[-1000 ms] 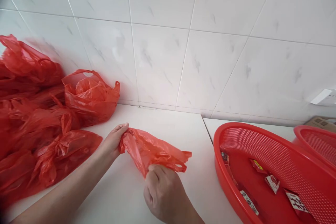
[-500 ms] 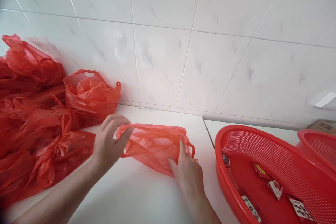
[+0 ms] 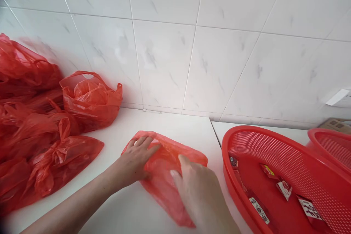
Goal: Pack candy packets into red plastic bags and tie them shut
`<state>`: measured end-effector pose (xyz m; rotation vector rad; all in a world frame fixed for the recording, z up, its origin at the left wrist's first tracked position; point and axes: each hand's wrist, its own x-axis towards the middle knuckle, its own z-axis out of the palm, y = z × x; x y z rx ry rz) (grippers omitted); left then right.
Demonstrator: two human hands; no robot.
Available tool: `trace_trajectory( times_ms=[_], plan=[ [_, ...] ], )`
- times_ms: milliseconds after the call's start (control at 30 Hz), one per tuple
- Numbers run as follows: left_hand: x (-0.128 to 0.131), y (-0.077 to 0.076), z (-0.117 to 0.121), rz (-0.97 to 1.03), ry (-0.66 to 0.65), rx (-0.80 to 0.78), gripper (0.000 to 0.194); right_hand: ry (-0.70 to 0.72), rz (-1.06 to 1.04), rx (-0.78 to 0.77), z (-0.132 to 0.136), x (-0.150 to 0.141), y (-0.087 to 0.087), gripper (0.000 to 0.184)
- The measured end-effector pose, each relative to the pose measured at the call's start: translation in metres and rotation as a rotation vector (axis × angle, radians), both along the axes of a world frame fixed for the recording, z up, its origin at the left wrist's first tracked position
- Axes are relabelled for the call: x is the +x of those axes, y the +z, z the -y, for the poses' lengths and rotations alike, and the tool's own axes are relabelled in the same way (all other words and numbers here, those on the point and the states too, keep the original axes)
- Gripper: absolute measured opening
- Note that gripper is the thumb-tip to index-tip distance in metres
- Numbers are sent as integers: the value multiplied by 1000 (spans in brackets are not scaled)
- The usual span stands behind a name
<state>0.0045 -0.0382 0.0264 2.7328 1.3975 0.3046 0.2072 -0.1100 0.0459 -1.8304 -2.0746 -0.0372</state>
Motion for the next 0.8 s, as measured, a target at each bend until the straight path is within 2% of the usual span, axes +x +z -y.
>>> trace_trajectory(
  times_ms=[67,133,233,300,400,533,600,733,800],
  plan=[
    [2,0,7,-5,-49,-43,70,82,-62,38,1,-14,2,11],
    [3,0,13,-14,-78,-111,78,134,-56,-12,-3,-20,-5,19],
    [0,2,17,-58,-53,-238,98,-8,75,52,-17,-4,-23,8],
    [-5,6,17,-73,-16,-320,98,-112,103,117,-27,16,-33,17],
    [-11,15,18,-61,32,-375,87,-106,17,-10,-37,37,-36,27],
    [-17,29,20,39,44,-380,81,-26,-156,-216,-37,37,-29,45],
    [-18,38,21,126,1,-293,67,0,-249,-248,-35,34,-26,49],
    [-7,49,22,258,-3,0,21,108,-383,-274,-31,32,-23,52],
    [0,45,22,319,-60,-32,19,168,-352,-266,-29,31,-21,55]
  ],
)
